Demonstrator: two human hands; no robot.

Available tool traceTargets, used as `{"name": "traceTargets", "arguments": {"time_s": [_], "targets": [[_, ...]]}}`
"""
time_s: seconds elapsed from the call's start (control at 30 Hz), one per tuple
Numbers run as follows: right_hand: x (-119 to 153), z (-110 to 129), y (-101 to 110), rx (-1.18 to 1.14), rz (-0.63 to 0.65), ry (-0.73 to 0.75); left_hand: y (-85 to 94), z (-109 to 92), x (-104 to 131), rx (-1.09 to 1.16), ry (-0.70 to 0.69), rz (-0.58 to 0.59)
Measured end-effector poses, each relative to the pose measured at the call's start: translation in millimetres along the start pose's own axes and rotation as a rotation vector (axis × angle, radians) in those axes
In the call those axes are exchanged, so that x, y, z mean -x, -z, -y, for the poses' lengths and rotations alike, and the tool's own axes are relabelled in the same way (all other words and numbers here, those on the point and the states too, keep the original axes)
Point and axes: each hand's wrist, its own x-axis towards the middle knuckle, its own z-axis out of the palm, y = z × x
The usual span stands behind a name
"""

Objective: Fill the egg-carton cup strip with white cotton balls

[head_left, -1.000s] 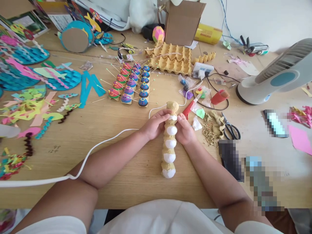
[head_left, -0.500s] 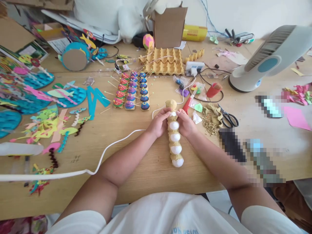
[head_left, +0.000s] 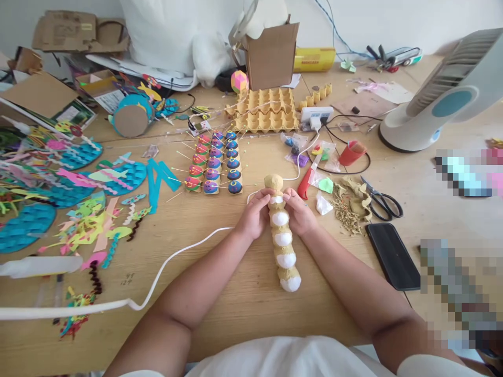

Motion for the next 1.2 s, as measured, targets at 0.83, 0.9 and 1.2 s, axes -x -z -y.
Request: {"name": "traceTargets", "arguments": {"time_s": [0.83,0.9,1.2], "targets": [[2.4,-0.3,0.9,0.073,-0.004,-0.001,-3.6,-3.9,5.0,-0.076,-0.002,-0.007],[2.2,-0.9,0.6,0.074,-0.001,0.008,-4.0,-3.2,5.0,-0.076,-0.012,-0.015],[3.1,-0.9,-1.4,0.101,0.021,0.016,-3.4,-1.2,4.7,-0.107,-0.027,-0.043]]}}
